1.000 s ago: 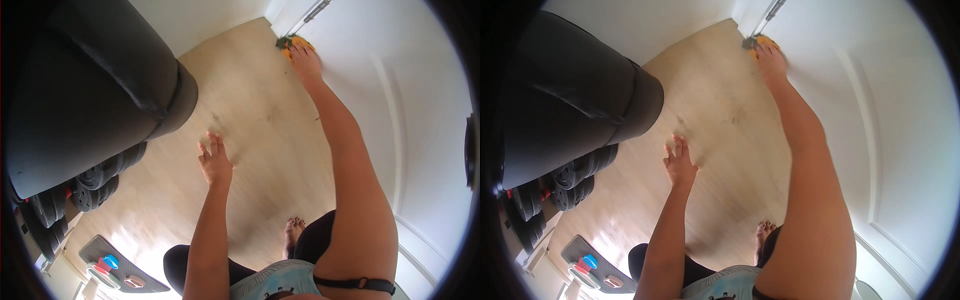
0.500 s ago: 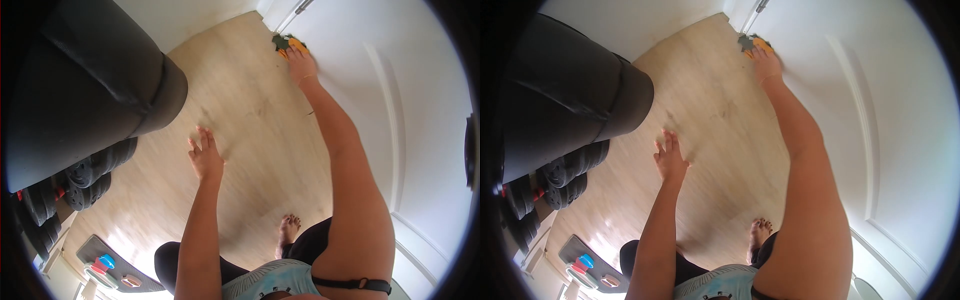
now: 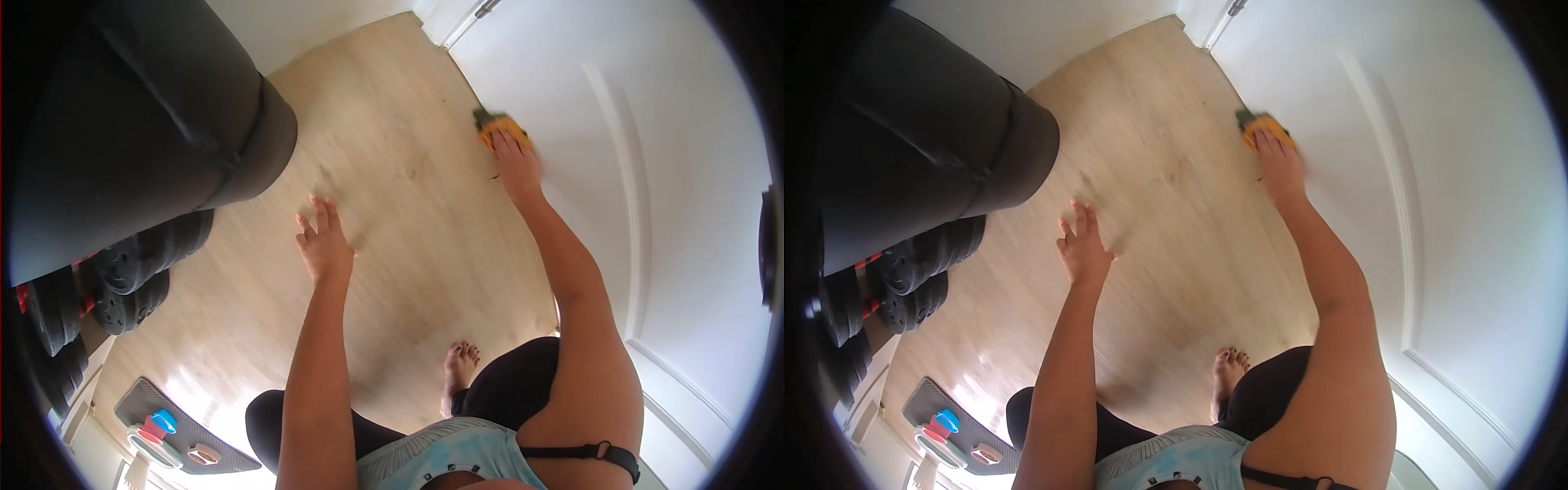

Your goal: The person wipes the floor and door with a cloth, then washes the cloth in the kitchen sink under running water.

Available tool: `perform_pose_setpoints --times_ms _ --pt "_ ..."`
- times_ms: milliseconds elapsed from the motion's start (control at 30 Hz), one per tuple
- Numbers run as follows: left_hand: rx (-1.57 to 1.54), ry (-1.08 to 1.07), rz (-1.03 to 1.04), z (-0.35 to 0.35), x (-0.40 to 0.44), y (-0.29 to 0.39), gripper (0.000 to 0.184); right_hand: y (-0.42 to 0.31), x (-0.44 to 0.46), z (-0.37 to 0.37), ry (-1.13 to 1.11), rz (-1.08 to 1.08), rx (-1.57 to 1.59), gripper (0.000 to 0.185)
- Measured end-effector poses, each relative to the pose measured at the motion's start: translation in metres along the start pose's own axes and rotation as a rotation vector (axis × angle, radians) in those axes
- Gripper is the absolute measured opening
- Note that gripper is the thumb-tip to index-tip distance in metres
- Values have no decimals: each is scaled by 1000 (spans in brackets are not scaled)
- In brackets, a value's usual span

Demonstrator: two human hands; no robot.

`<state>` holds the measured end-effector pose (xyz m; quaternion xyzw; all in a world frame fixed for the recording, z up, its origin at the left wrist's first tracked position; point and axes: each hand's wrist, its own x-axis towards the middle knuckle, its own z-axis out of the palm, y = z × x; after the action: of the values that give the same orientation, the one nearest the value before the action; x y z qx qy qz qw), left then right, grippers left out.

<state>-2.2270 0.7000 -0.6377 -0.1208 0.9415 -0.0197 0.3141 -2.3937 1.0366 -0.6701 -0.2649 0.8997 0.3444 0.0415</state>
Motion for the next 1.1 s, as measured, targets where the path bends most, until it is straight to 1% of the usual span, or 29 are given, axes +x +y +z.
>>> perform_pose_setpoints --times_ms 33,133,200,267,300,367,433,500,600,633,700,733,800,833,900,933,1000,1067,1100 --pt "-4 16 -3 2 1 -1 110 6 -21 0 -28 -40 -4 49" --pt "31 22 -6 2 1 4 109 11 -8 -13 -59 -69 -105 50" --pt "76 27 -26 -2 5 8 107 5 49 -18 -21 -60 -87 51" --pt "122 -39 -38 -5 7 10 108 0 115 -55 8 -11 -256 51" --pt "140 -40 -48 -8 7 12 108 0 143 -67 -18 -22 -277 51" --pt "144 -78 -28 -14 6 10 109 -4 171 -69 16 -9 -239 51" --pt "124 -78 -12 -9 1 3 110 -3 165 -63 45 -14 -299 52" --pt "83 -33 11 -15 6 5 110 -4 136 -56 -61 -47 -281 54" --pt "78 -60 3 -15 5 2 110 -2 91 -64 -238 -158 -351 53" --pt "71 -44 9 -12 5 2 109 4 92 -68 -239 -159 -358 53" --pt "59 -23 14 -8 5 1 109 18 101 -75 -223 -254 -267 51" --pt "62 -33 12 -8 3 1 109 22 115 -65 -222 -251 -274 51" --pt "66 -34 3 -9 5 4 108 24 149 -56 235 -201 -271 45" --pt "72 -55 11 -9 3 4 108 18 156 -57 240 -201 -264 45" --pt "88 -61 2 -13 7 2 108 4 184 -67 94 -109 -208 34" --pt "91 -74 2 -14 7 3 108 5 193 -70 102 -110 -198 34" --pt "96 -94 10 -15 6 3 108 13 204 -71 493 -21 -18 30" --pt "69 -62 26 -14 7 3 109 41 190 -152 461 -2 -52 33" --pt "73 -65 25 -13 7 2 109 55 198 -165 672 61 -101 34"
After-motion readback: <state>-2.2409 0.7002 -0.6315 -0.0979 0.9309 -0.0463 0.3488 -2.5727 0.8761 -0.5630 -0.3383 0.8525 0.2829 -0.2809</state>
